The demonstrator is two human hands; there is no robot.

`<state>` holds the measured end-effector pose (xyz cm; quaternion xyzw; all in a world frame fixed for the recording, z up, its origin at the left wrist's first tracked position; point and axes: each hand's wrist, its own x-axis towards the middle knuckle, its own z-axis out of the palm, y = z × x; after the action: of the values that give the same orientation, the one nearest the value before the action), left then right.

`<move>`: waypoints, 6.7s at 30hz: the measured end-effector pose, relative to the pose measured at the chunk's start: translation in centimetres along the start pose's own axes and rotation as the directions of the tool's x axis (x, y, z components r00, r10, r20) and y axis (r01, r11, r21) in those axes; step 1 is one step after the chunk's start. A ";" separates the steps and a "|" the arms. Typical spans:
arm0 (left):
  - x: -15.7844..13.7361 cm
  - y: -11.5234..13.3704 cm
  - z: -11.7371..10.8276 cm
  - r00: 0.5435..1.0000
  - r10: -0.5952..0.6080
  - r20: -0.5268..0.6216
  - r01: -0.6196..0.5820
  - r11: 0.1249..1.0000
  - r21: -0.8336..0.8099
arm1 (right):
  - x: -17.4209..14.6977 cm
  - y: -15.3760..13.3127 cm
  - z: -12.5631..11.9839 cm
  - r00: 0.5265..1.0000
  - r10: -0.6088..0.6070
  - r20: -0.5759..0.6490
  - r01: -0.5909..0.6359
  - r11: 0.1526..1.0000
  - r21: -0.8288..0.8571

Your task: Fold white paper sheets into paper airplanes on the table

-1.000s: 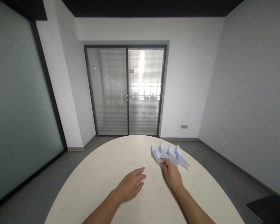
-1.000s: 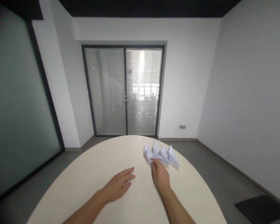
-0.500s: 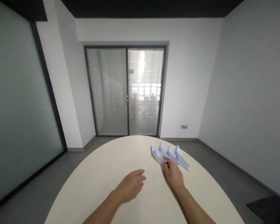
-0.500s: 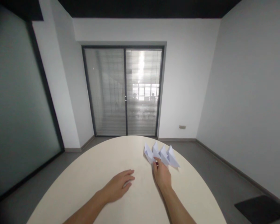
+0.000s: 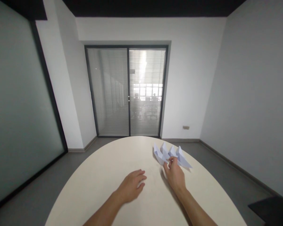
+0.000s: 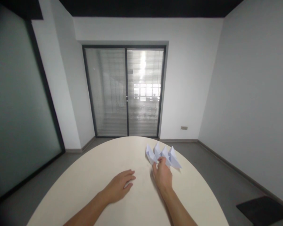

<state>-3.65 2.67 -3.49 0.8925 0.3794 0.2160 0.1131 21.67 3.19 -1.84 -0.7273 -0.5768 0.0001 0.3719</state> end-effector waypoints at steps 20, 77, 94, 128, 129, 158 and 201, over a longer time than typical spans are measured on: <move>1.4 0.8 -0.3 0.981 -0.193 0.028 0.188 0.974 0.130 | -1.4 -0.9 -1.0 0.655 -0.518 0.550 0.467 0.850 0.245; 0.2 -0.2 0.2 0.977 -0.210 0.042 0.204 0.972 0.113 | 0.5 3.1 2.2 0.993 -0.117 0.007 0.116 0.990 0.082; 0.6 0.0 0.4 0.976 -0.210 0.048 0.204 0.972 0.118 | 0.3 2.5 2.5 0.953 -0.288 0.095 0.278 0.955 0.108; 3.6 -0.1 0.8 0.883 -0.397 -0.250 0.005 0.540 -0.842 | -1.4 -1.5 -0.1 0.631 -0.773 0.069 0.727 0.620 0.295; 3.6 -0.2 1.0 0.881 -0.400 -0.253 -0.001 0.533 -0.846 | -1.4 -1.4 0.0 0.635 -0.770 0.065 0.729 0.625 0.280; 2.8 -1.4 2.8 0.865 -0.401 -0.302 -0.020 0.573 -0.820 | -1.3 0.1 2.0 0.836 -0.523 0.167 0.480 0.844 0.239; 0.8 -2.5 -1.5 0.861 -0.104 -0.497 0.018 0.984 -0.175 | -0.5 0.7 1.5 0.920 -0.336 0.200 0.168 0.802 0.573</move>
<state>-5.50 5.04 -2.83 0.7800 0.4046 0.4688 0.0900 21.44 3.57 -3.51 -0.4986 -0.6934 0.2217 0.4706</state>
